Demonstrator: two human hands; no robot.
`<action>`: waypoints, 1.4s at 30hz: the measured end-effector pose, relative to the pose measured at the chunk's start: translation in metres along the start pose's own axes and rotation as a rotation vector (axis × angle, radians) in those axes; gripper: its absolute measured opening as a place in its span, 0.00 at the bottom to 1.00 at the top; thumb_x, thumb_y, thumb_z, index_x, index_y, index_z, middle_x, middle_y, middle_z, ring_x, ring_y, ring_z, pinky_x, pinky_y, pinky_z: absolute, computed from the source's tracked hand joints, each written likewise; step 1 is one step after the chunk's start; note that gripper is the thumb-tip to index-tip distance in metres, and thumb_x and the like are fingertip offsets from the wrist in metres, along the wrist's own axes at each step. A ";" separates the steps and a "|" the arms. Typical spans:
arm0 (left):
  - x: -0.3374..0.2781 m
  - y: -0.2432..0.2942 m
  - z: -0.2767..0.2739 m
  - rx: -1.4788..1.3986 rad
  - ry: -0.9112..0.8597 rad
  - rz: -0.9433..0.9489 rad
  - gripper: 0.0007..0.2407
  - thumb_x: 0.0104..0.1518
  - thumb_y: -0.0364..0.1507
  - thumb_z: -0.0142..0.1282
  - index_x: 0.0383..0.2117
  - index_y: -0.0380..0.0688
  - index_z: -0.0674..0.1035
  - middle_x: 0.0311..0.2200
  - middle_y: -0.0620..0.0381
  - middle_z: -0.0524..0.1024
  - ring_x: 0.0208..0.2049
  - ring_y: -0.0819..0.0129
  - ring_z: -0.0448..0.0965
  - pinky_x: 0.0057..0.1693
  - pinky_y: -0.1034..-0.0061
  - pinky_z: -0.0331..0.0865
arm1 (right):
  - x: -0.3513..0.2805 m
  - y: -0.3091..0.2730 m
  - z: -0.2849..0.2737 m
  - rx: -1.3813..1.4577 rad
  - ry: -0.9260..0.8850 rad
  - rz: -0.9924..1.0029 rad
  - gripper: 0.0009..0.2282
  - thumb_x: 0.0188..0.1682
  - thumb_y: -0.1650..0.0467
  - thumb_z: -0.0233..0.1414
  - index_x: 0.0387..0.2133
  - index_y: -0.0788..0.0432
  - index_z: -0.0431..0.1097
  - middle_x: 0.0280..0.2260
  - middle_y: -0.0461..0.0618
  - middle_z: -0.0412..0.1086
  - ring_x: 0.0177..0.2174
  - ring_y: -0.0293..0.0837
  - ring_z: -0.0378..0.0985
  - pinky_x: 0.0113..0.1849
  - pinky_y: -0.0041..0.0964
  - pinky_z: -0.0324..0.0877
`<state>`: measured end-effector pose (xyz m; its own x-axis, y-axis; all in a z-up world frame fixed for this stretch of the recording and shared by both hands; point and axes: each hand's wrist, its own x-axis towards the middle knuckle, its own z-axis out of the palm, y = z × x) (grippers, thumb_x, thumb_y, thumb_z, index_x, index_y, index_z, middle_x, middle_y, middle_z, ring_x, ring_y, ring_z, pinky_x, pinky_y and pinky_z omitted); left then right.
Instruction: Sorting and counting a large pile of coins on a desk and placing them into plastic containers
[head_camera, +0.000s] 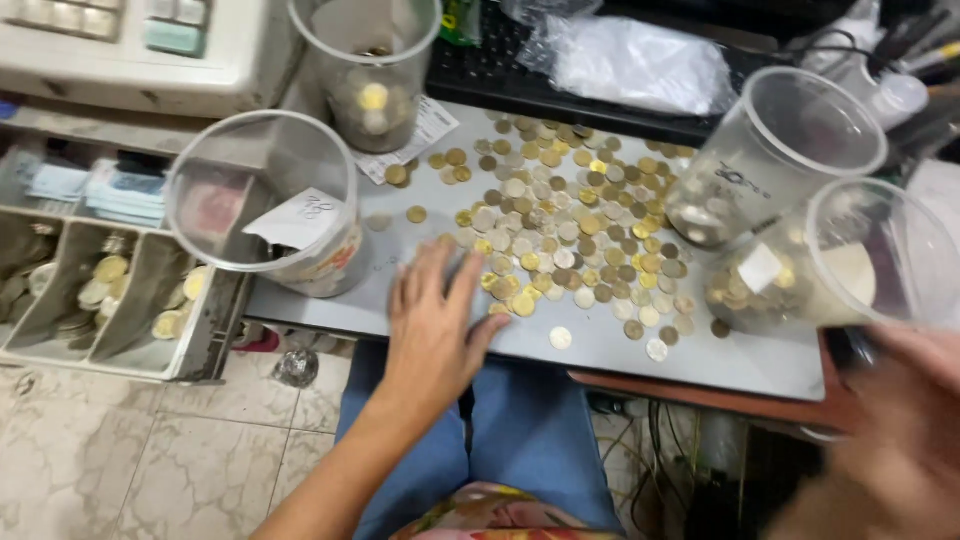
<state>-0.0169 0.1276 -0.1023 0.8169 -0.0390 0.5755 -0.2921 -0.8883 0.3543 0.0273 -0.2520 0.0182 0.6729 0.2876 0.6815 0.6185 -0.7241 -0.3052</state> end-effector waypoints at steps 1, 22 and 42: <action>0.003 -0.001 -0.001 0.074 -0.102 -0.074 0.28 0.56 0.47 0.60 0.60 0.44 0.71 0.58 0.40 0.66 0.63 0.41 0.64 0.64 0.44 0.57 | 0.005 -0.025 0.013 -0.022 -0.016 -0.090 0.08 0.62 0.81 0.53 0.53 0.69 0.72 0.46 0.65 0.76 0.39 0.60 0.78 0.43 0.51 0.68; 0.036 -0.003 0.006 0.130 -0.347 -0.177 0.40 0.59 0.59 0.42 0.73 0.49 0.55 0.72 0.31 0.42 0.72 0.34 0.39 0.67 0.30 0.39 | -0.061 -0.068 0.071 0.018 -0.116 0.239 0.05 0.49 0.79 0.58 0.37 0.65 0.77 0.36 0.53 0.78 0.36 0.47 0.78 0.37 0.35 0.74; -0.076 0.053 0.053 -1.445 -0.945 -1.104 0.18 0.69 0.38 0.46 0.26 0.36 0.79 0.16 0.48 0.79 0.08 0.71 0.71 0.15 0.84 0.57 | -0.093 -0.067 0.103 -0.093 -0.203 0.015 0.13 0.47 0.64 0.59 0.44 0.54 0.77 0.45 0.43 0.79 0.39 0.41 0.70 0.45 0.42 0.53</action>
<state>-0.0678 0.0591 -0.1664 0.6972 -0.4486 -0.5592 0.6918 0.2163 0.6889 -0.0348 -0.1658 -0.0934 0.7555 0.3895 0.5268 0.5740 -0.7812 -0.2456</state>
